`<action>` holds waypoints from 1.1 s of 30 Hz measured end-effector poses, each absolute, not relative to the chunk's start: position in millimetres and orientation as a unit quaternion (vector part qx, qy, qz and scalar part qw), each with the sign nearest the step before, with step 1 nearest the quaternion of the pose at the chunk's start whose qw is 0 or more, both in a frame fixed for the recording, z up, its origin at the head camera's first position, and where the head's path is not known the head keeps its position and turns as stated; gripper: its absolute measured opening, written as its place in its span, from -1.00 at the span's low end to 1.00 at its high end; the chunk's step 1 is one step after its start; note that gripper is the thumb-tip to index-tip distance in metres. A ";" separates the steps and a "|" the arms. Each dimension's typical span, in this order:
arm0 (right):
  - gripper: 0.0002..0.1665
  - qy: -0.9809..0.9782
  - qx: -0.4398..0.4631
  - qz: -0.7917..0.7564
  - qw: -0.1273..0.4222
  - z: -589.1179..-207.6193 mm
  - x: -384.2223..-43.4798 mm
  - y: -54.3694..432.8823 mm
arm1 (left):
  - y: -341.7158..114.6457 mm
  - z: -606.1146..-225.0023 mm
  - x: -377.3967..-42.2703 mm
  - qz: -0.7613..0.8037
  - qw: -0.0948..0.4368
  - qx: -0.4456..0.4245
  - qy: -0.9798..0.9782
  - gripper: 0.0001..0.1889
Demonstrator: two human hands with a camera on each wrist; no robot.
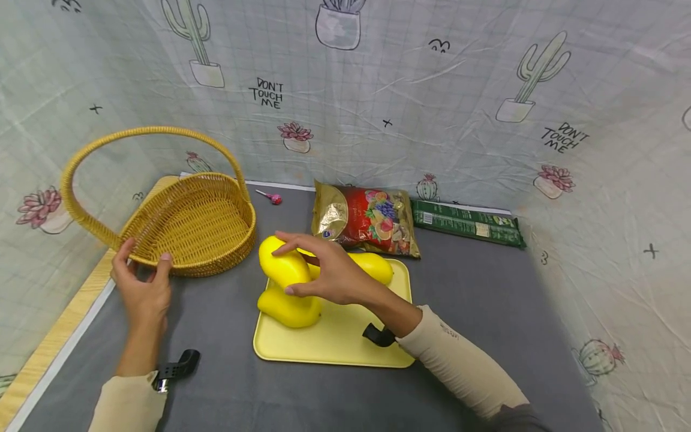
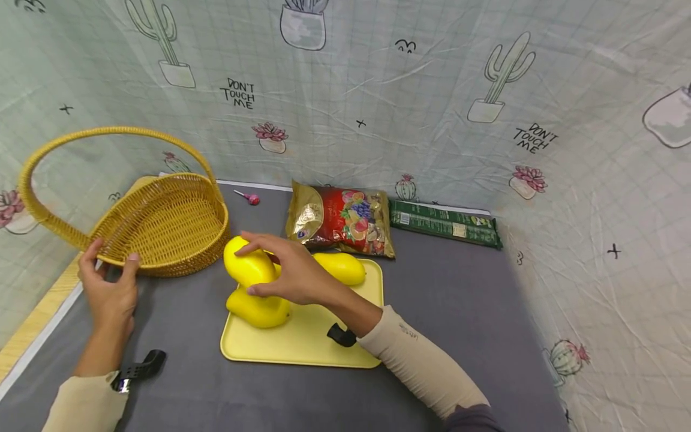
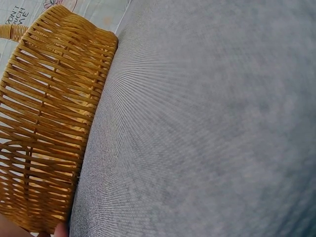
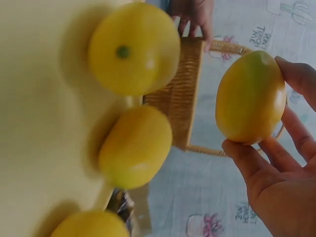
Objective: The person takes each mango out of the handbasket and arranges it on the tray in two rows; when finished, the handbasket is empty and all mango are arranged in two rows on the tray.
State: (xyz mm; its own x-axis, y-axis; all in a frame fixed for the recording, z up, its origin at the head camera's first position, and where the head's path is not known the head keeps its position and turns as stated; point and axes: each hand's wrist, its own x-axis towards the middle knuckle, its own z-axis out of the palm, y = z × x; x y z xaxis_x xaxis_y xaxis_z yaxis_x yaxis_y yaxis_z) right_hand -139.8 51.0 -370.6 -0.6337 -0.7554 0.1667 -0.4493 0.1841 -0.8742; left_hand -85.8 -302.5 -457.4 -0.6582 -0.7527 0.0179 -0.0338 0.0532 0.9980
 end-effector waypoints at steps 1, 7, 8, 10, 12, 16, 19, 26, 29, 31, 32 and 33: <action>-0.38 0.755 -0.399 -0.497 0.157 -372.6 -138.9 57.5 | -302.4 -457.6 -85.9 -0.621 0.290 0.295 -0.666 -0.29; -0.39 0.758 -0.385 -0.493 0.183 -386.7 -133.7 99.0 | -301.4 -460.6 -86.3 -0.622 0.296 0.292 -0.663 -0.29; -0.39 0.759 -0.383 -0.492 0.186 -388.8 -132.7 105.8 | -301.7 -461.5 -86.6 -0.623 0.297 0.292 -0.663 -0.29; -0.39 0.760 -0.379 -0.492 0.193 -393.0 -131.0 119.1 | -302.4 -463.1 -87.1 -0.622 0.299 0.291 -0.662 -0.29; -0.40 0.763 -0.378 -0.486 0.195 -396.6 -129.3 131.7 | -303.1 -464.2 -87.4 -0.622 0.300 0.291 -0.662 -0.29; -0.40 0.769 -0.384 -0.471 0.197 -405.5 -127.5 153.6 | -304.3 -464.0 -88.0 -0.624 0.296 0.292 -0.662 -0.29; -0.39 0.775 -0.390 -0.453 0.203 -411.5 -126.8 165.6 | -304.7 -463.1 -88.1 -0.623 0.294 0.294 -0.662 -0.29; -0.33 0.803 -0.419 -0.376 0.195 -421.6 -122.4 178.1 | -304.8 -462.7 -87.1 -0.624 0.291 0.297 -0.662 -0.29; -0.33 0.806 -0.419 -0.369 0.195 -424.7 -120.1 179.3 | -304.6 -462.5 -86.4 -0.624 0.290 0.296 -0.663 -0.29; -0.33 0.807 -0.419 -0.368 0.195 -425.8 -118.8 179.5 | -304.4 -462.3 -86.1 -0.623 0.290 0.297 -0.663 -0.29; -0.32 0.807 -0.418 -0.369 0.194 -426.3 -118.3 179.7 | -304.4 -462.2 -85.9 -0.622 0.289 0.298 -0.664 -0.29; -0.31 0.807 -0.419 -0.368 0.192 -426.8 -117.7 179.6 | -304.4 -462.0 -85.7 -0.622 0.288 0.298 -0.664 -0.29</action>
